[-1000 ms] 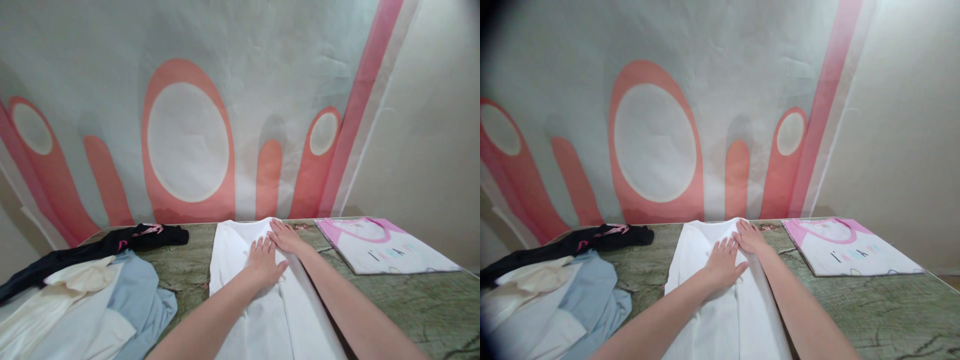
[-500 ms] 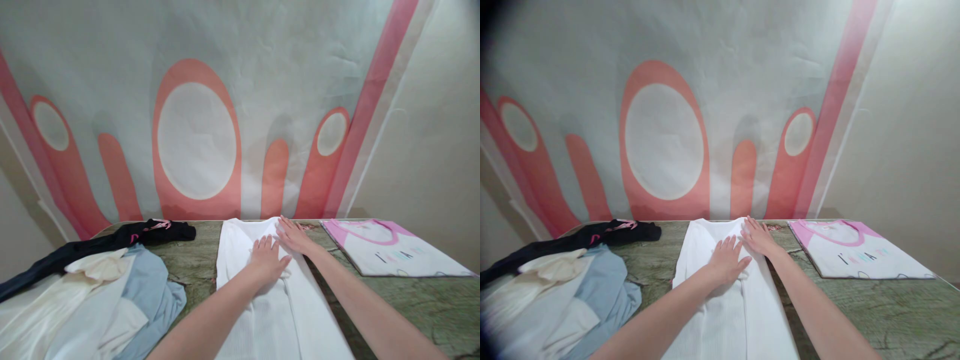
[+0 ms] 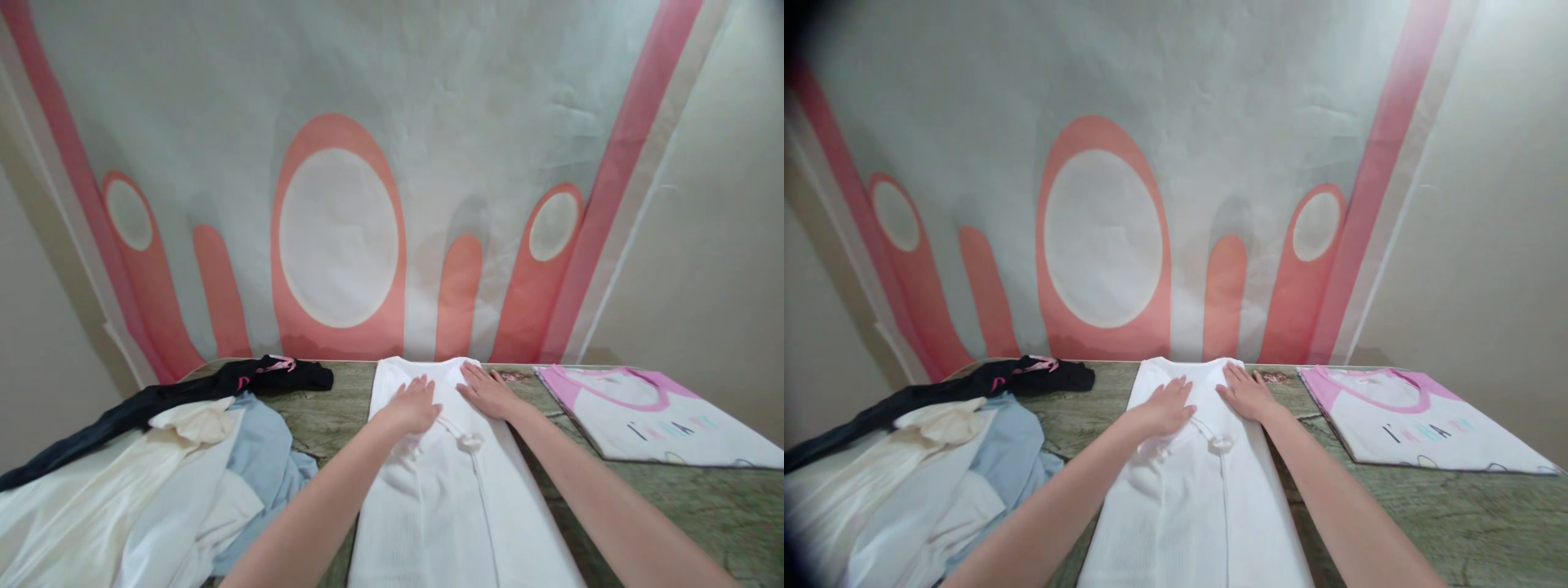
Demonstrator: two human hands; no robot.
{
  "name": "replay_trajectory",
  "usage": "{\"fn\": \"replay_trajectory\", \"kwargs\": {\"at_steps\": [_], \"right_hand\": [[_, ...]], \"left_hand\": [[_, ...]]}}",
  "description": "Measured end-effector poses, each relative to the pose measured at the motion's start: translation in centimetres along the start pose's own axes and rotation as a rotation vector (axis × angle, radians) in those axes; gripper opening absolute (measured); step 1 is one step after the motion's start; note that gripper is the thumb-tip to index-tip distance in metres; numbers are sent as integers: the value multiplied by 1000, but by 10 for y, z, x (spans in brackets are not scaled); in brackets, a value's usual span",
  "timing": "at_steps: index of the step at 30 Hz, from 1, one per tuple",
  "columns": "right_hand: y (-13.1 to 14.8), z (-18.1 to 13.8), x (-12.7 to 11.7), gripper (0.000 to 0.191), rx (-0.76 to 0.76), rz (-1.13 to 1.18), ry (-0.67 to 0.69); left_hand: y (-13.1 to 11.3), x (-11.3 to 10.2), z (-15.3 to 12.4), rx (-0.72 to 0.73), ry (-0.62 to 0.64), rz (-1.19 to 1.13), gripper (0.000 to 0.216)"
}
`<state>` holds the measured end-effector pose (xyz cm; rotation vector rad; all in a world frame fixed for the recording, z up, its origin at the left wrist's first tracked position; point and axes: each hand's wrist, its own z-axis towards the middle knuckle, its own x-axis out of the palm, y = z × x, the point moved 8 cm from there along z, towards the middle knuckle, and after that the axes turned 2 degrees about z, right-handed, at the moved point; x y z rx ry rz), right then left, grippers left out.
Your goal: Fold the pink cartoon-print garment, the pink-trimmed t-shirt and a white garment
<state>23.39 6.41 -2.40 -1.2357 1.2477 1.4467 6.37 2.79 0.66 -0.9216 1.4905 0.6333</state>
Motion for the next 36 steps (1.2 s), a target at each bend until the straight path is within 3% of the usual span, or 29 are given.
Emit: {"fn": "replay_trajectory", "kwargs": {"at_steps": [6, 13, 18, 21, 28, 33, 36], "right_hand": [[-1, 4, -1, 68, 41, -1, -63], [0, 6, 7, 73, 104, 25, -35], [8, -8, -9, 62, 146, -6, -134], [31, -28, -16, 60, 64, -4, -160], [82, -83, -8, 64, -143, 134, -22], [88, -86, -7, 62, -145, 190, -52], [76, -79, -13, 60, -163, 398, -61]], "left_hand": [[78, -5, -14, -170, -68, 49, 66], [102, 0, -5, -198, -141, 57, 75], [96, -9, -9, -216, -260, 105, 66], [81, -16, -14, -189, -317, 125, 58], [34, 6, -19, -15, -120, 76, 63], [30, 10, -17, -22, -156, 78, 68], [33, 8, -16, -16, -131, 26, 62]]}}
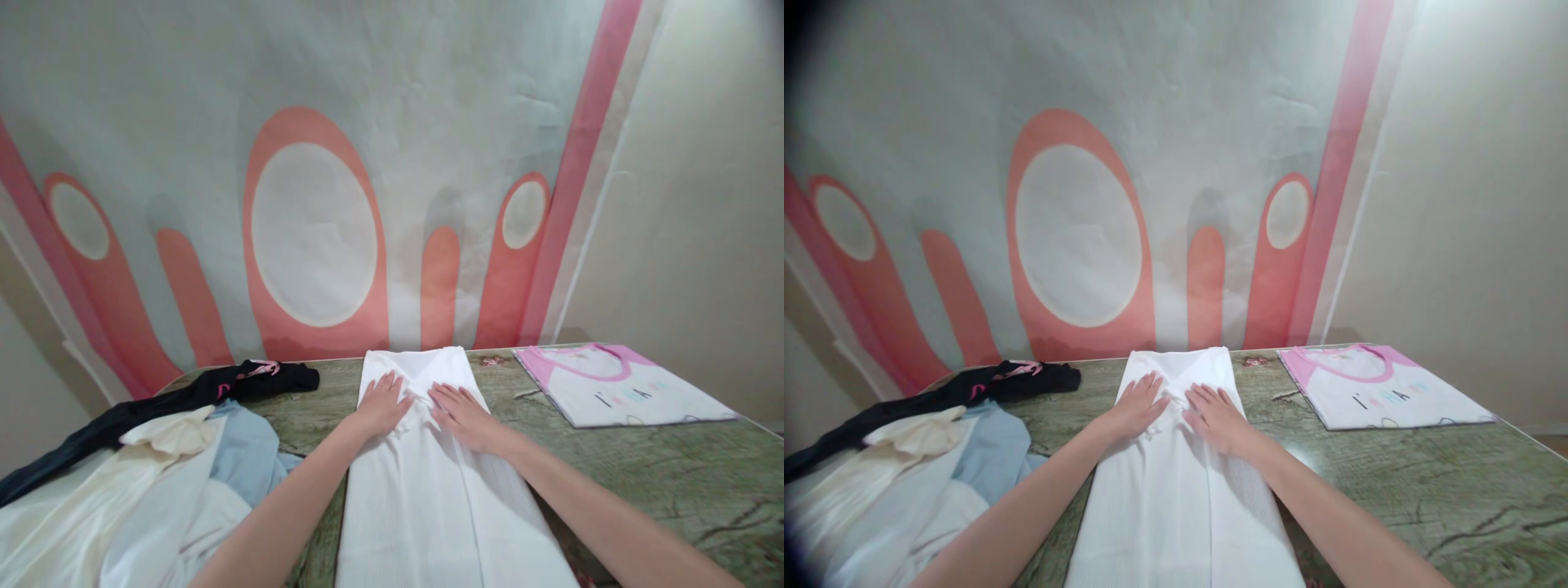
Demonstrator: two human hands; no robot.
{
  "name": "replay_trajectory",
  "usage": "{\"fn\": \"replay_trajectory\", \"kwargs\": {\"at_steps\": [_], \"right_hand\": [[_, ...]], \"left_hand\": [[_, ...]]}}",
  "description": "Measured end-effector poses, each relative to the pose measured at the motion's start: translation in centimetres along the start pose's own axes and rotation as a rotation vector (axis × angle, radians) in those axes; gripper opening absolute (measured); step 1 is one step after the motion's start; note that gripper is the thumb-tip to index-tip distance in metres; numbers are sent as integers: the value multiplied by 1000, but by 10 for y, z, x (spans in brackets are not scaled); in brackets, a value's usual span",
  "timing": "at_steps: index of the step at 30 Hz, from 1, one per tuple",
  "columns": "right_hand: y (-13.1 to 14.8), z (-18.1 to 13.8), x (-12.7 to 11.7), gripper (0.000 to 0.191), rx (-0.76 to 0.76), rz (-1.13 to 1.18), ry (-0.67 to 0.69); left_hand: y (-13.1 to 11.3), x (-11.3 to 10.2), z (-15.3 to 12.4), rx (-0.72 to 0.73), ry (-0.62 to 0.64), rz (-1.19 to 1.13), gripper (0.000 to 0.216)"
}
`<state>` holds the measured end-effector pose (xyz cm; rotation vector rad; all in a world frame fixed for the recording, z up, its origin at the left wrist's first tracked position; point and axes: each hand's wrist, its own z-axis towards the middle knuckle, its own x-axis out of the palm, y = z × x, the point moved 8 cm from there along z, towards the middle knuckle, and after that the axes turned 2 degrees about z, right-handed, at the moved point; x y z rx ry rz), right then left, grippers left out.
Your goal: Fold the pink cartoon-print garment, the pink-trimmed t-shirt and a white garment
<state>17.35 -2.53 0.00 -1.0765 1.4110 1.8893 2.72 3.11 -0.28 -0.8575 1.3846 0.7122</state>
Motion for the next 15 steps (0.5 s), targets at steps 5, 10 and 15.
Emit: {"fn": "replay_trajectory", "kwargs": {"at_steps": [5, 10, 15], "right_hand": [[-43, 2, -51, 48, 94, 199, -204], [-47, -16, -59, 42, 84, 74, -189], [-3, -34, -20, 50, -113, -58, -13]], "left_hand": [[1, -17, -27, 47, -4, -106, 56], [-26, -25, -76, 193, 44, -130, 54], [-40, -20, -94, 210, 49, -96, 55]]}}
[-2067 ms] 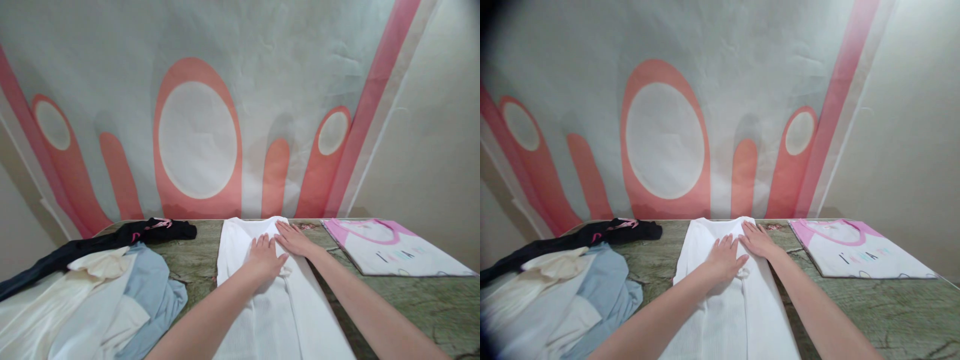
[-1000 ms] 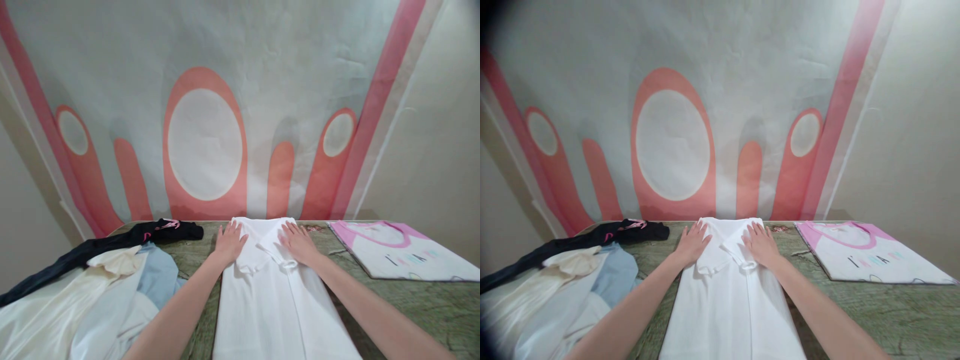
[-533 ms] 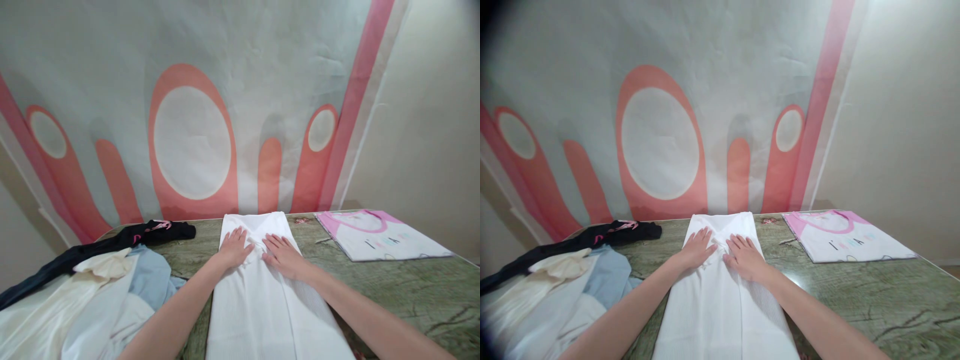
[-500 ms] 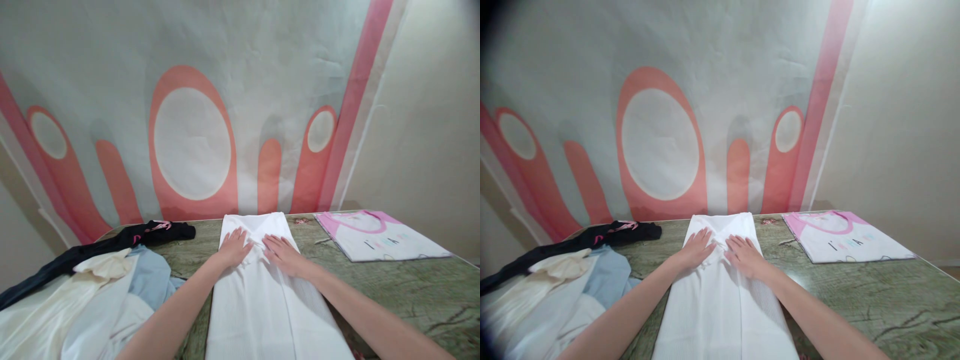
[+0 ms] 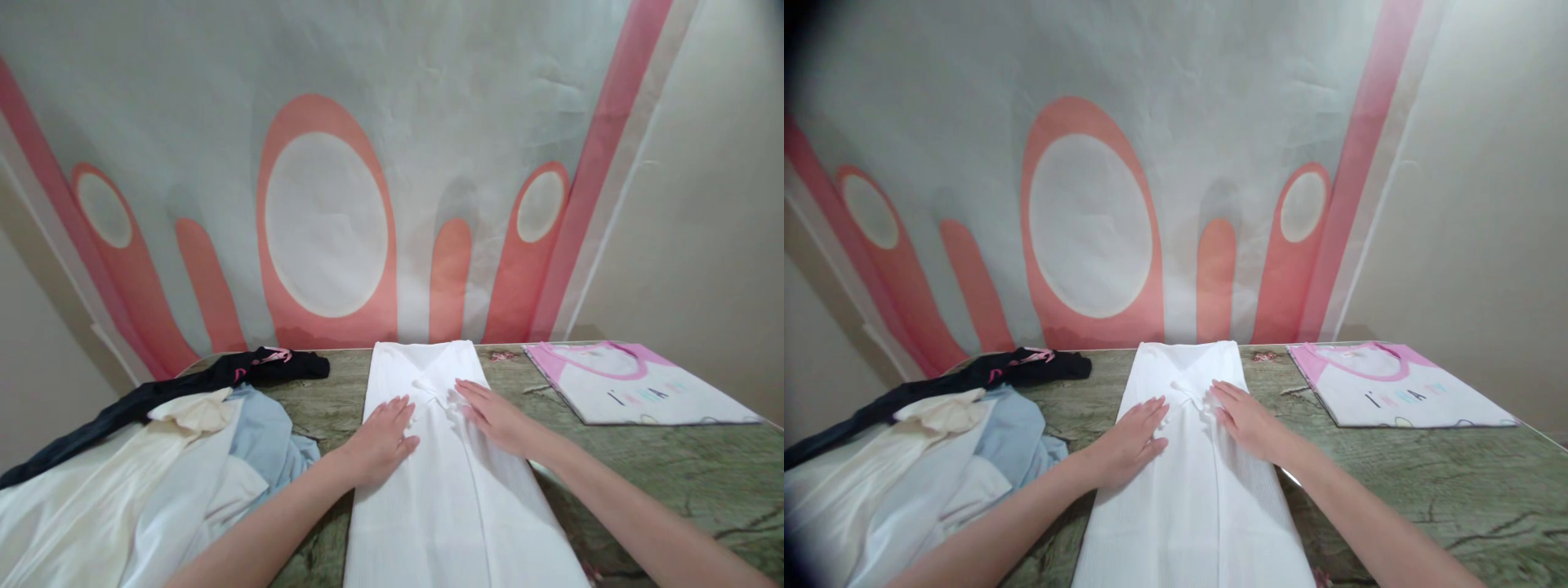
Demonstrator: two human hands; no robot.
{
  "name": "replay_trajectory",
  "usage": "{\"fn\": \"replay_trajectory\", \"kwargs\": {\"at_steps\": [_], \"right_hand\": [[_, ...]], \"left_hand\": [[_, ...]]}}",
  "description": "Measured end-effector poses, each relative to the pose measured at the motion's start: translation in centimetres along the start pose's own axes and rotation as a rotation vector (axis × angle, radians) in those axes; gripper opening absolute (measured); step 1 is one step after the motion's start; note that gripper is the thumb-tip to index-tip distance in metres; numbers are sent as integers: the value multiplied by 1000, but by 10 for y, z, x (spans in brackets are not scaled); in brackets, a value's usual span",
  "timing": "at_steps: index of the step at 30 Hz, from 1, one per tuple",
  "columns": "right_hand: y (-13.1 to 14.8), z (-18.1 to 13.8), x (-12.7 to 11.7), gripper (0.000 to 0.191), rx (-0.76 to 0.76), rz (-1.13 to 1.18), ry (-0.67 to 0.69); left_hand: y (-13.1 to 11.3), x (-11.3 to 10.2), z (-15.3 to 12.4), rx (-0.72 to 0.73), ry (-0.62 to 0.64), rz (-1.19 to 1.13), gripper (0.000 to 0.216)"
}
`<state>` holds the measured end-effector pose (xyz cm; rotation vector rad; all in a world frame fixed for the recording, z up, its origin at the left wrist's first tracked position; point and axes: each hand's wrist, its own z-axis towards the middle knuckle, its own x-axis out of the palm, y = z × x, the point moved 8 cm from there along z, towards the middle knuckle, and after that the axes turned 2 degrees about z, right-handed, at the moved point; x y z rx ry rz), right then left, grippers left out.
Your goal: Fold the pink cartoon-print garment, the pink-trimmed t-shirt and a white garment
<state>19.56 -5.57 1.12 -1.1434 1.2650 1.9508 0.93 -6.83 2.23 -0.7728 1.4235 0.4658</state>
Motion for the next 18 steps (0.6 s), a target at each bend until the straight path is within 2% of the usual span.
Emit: {"fn": "replay_trajectory", "kwargs": {"at_steps": [4, 8, 10, 12, 15, 18], "right_hand": [[9, -4, 20, 58, -20, -22, 120], [-11, 1, 4, 55, 59, 87, 0], [-22, 2, -10, 49, 95, 91, -89], [-27, 1, -18, 41, 107, 83, -123], [-24, -1, -21, 33, 121, 78, -129], [-10, -2, -18, 29, 67, 35, -133]], "left_hand": [[-2, 2, 0, 4, -29, 18, 54], [-1, 1, -4, 21, -75, -4, 59], [3, -4, -7, 20, -116, -9, 62], [10, -13, -9, 8, -164, -9, 63], [23, -29, -11, -36, -202, -17, 57], [29, -35, -14, -57, -182, -28, 44]]}}
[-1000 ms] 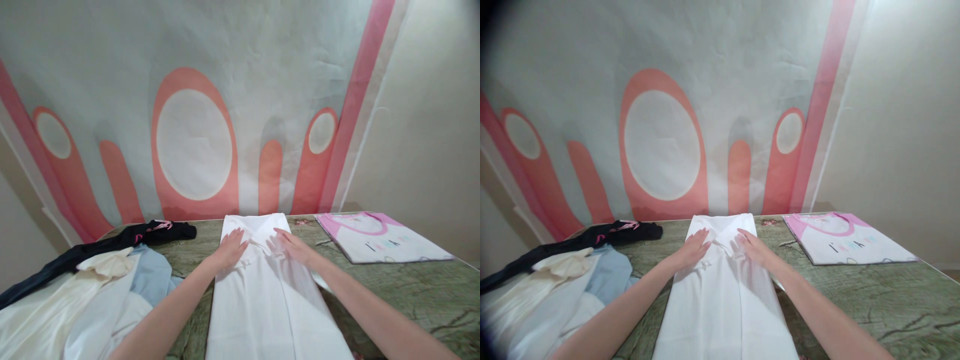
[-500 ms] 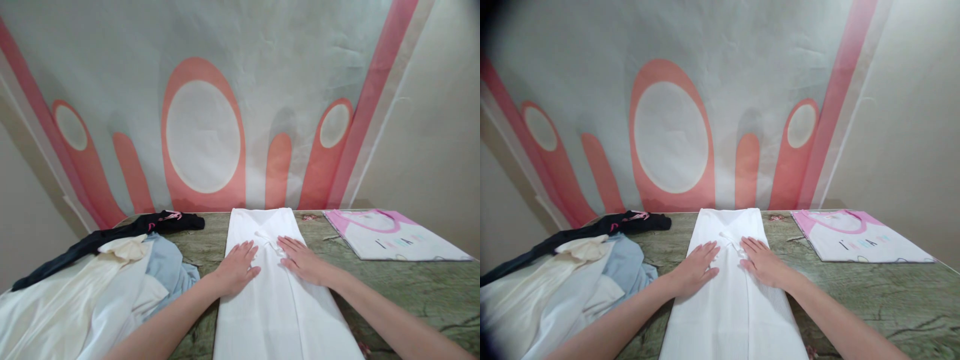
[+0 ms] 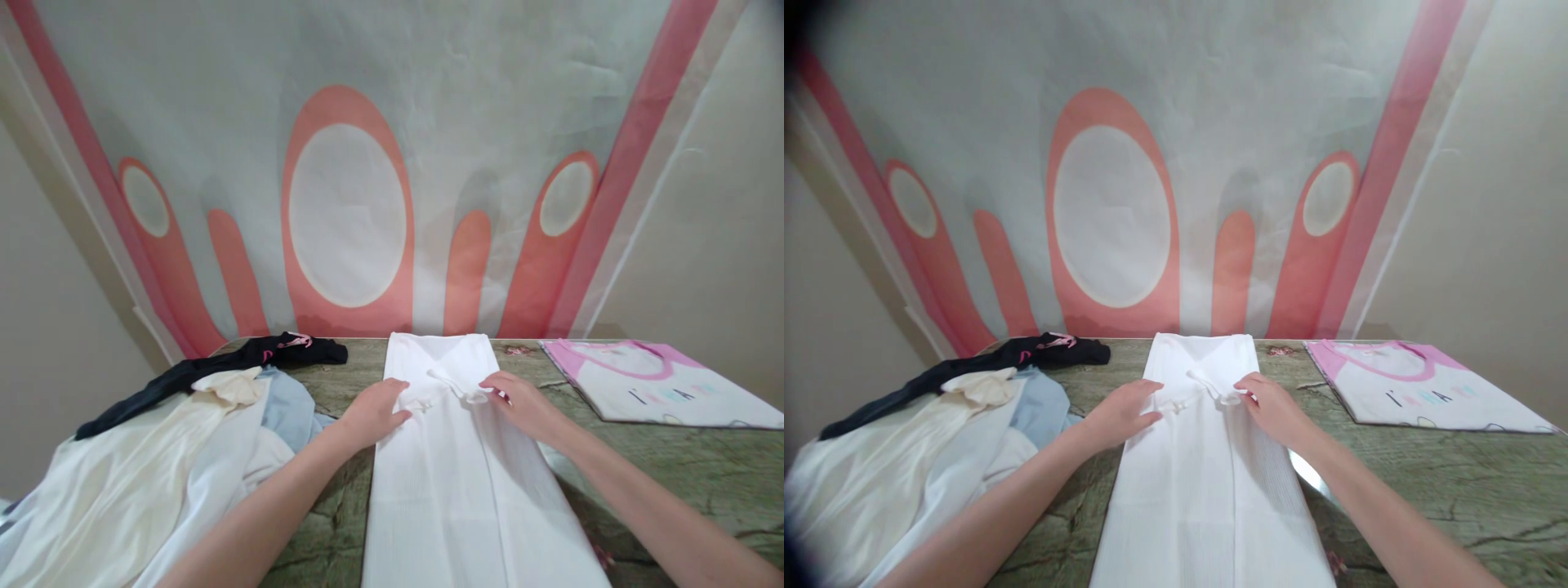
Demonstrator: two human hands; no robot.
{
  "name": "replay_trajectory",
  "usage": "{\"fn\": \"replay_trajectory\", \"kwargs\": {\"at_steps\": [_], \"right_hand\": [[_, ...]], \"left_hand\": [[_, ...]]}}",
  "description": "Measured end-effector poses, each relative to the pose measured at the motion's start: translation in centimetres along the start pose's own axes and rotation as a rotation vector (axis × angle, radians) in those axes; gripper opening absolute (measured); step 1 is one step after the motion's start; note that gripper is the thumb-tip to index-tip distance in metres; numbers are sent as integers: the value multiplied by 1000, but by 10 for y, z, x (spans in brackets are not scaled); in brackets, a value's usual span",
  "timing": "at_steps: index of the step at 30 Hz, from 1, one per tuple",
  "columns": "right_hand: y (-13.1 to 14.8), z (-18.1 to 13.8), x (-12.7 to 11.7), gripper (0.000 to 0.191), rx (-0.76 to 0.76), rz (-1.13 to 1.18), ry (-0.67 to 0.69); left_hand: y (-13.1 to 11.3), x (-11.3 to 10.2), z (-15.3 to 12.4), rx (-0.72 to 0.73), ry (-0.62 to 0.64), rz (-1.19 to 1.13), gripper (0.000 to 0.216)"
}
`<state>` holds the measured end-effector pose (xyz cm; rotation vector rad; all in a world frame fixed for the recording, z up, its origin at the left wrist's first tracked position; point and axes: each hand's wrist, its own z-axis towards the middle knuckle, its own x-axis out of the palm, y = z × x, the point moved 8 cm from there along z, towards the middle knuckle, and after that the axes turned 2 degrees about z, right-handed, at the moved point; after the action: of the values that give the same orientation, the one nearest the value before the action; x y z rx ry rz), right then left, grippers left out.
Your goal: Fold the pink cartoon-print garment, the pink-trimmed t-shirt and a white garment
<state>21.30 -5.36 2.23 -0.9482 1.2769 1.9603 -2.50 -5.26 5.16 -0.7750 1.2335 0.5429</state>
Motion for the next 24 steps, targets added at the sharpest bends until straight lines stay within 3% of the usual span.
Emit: {"fn": "replay_trajectory", "kwargs": {"at_steps": [6, 10, 14, 18, 21, 24], "right_hand": [[13, 1, 15, 29, -47, -84, 152], [25, 14, 10, 31, -47, -150, 98], [49, 43, 20, 29, -59, -132, 97], [54, 90, 40, 30, 10, -125, 91], [47, 127, 56, 32, 91, -128, 56], [43, 157, 73, 32, 164, -127, 34]], "left_hand": [[-28, 18, -9, 182, 59, -71, 41], [-37, 23, -10, 191, 40, -53, 44], [-13, 16, -3, 24, -64, 26, 42], [24, 22, 2, -114, -60, 110, 46], [43, 29, 1, -158, -32, 117, 49], [45, 35, 1, -138, -2, 119, 53]]}}
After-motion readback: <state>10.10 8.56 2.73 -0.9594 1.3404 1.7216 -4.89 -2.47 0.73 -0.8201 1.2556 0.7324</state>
